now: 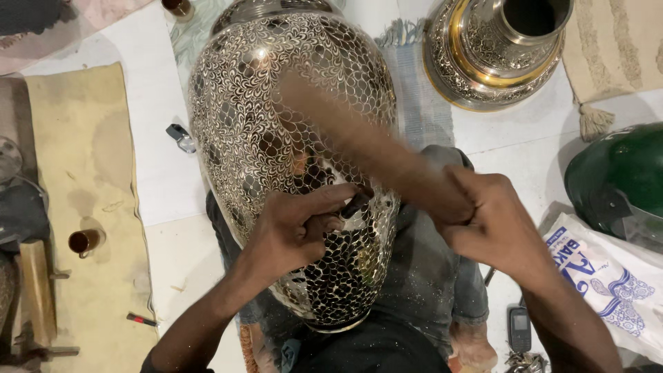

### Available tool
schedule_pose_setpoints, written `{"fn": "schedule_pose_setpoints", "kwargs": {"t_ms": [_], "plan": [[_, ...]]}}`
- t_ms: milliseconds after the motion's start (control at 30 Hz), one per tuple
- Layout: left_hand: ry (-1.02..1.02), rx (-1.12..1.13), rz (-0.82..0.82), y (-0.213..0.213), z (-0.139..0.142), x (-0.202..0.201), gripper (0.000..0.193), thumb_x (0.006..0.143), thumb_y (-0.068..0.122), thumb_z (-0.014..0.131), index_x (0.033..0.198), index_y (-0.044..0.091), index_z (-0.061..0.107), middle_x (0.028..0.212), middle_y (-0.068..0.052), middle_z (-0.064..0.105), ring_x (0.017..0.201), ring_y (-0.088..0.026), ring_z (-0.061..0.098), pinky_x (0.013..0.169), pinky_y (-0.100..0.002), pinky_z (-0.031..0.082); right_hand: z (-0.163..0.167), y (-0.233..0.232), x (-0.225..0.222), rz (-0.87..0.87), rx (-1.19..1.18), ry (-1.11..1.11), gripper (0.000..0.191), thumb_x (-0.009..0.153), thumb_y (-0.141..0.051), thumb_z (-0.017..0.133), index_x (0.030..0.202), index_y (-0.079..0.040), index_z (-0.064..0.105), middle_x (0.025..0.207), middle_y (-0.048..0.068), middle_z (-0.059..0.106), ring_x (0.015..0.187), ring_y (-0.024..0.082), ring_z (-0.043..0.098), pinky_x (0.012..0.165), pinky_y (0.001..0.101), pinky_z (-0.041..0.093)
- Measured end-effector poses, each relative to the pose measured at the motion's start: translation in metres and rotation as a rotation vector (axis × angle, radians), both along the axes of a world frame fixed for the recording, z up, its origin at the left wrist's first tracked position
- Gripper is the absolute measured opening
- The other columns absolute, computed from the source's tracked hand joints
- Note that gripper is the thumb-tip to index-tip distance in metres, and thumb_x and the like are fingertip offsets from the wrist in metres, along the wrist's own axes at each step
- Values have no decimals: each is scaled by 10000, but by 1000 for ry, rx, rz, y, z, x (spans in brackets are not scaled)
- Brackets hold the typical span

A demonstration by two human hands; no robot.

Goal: The person sits on the floor with a large engraved brass vase held between the legs and decorates its surface by hand. They hold a small punch or chisel against the metal with one hand and strike it with a wooden mallet held in the other hand, working across the vase surface and repositioning the tool as they go.

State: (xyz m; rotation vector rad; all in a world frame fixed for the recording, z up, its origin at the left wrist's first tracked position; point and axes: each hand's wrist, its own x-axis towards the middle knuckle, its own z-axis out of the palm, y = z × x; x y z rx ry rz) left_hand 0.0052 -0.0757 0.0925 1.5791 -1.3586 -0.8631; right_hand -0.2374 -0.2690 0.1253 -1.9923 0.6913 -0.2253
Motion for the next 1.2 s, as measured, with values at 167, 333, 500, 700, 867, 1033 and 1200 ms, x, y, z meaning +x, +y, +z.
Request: {"fn": "schedule_pose_setpoints", "kwargs": {"t_ms": [167, 333, 500, 700, 867, 1033, 1200], "plan": [[-100, -72, -41, -3, 6, 0, 492, 780, -54, 615, 1258, 28, 697, 821, -59, 724, 426, -36, 568, 354, -177, 497, 2, 7, 5, -109, 27, 35, 187, 655, -82, 684, 814, -11, 616, 553, 72, 514, 502, 160, 495, 466, 336, 362], [-114, -112, -35, -5, 6, 2, 517, 720, -67, 637, 1223, 35, 700, 679, -30, 699, 437, -44, 567, 406, -188, 519, 9, 10, 9, -39, -103, 126, 198, 618, -68, 681, 793, -17, 604, 569, 57, 513, 532, 156, 490, 500, 351, 381], [-123, -143, -11, -4, 6, 1, 446, 742, -80, 619, 1174, -1, 693, 720, -44, 709, 465, -47, 574, 390, -203, 481, 10, 7, 10, 47, -163, 249, 225, 579, -43, 697, 785, -16, 610, 552, 24, 509, 501, 123, 505, 530, 347, 386], [-122, -157, -31, -6, 6, 0, 456, 718, -101, 622, 1162, -25, 697, 734, -91, 697, 425, -67, 575, 359, -199, 474, 12, 4, 3, -68, 219, -79, 226, 669, -33, 620, 893, -9, 645, 635, -15, 597, 598, 93, 542, 518, 298, 455], [-63, -129, -43, -5, 3, 2, 505, 778, -76, 588, 1272, -5, 662, 826, -113, 653, 589, -97, 687, 477, -191, 566, 8, 9, 6, -153, 27, 135, 186, 699, -67, 722, 866, -17, 655, 578, 36, 564, 515, 141, 535, 508, 324, 414], [-127, -147, -49, -4, 3, 0, 508, 784, -80, 606, 1281, 3, 670, 619, -72, 652, 532, -87, 713, 390, -188, 538, 2, 8, 2, -49, -106, 59, 251, 675, -60, 678, 918, -8, 639, 632, 40, 568, 583, 114, 566, 542, 290, 450], [-115, -160, -24, -5, 2, 0, 511, 776, -101, 600, 1263, 32, 680, 763, -87, 719, 462, -73, 617, 372, -196, 517, -6, 6, -4, -78, 174, -48, 190, 657, -51, 672, 840, -25, 628, 664, 15, 650, 614, 81, 580, 539, 258, 466]]}}
